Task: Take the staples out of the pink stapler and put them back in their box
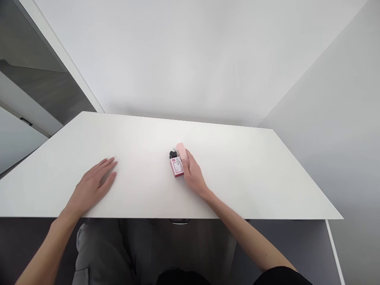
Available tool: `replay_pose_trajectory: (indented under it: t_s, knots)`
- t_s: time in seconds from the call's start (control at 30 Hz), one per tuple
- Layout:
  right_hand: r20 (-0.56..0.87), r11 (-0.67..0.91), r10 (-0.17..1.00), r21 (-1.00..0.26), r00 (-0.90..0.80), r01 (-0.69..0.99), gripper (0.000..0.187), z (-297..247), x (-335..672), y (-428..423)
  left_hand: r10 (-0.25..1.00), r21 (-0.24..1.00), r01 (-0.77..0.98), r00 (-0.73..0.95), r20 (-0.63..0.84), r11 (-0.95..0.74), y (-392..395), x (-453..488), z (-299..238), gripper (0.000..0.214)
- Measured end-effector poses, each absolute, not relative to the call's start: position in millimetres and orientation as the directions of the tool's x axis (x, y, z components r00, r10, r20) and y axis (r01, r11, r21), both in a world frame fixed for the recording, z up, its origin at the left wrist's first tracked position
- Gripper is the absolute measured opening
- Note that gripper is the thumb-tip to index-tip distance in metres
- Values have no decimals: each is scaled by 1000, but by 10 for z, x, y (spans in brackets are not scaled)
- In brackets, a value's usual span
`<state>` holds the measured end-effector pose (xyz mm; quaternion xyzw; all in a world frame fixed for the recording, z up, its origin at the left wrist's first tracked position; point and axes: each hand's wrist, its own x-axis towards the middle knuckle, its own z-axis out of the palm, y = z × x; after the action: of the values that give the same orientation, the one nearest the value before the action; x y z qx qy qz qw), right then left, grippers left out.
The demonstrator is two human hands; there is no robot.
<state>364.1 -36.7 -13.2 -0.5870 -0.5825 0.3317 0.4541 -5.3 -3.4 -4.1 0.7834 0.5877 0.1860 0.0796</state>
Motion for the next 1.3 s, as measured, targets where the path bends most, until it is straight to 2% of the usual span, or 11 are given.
replay_pose_trajectory:
  t_s: [0.3,0.43,0.6,0.8,1.0,1.3]
  knots:
    - [26,19,999,-959,21,284,83,-158,3417,-328,950,349,890,231,209,-293,-50,-36,-20,62]
    - [39,39,999,-984,-2,175,86,-198,3549,-176,943,334,892,234,237,-305,-44,-21,-31,60]
    - [86,89,996,-987,-28,132,83,-181,3623,27,927,315,885,262,270,-342,-78,149,-68,58]
    - [27,28,1000,-995,-16,96,78,-120,3543,18,872,428,761,448,197,-487,-201,677,-93,67]
    - [29,34,998,-995,-57,94,81,-149,3450,-49,877,547,698,450,166,-462,-116,1026,-96,78]
    - [12,11,997,-1000,-80,-9,92,-64,3417,-79,860,608,639,486,154,-471,-4,1089,-63,92]
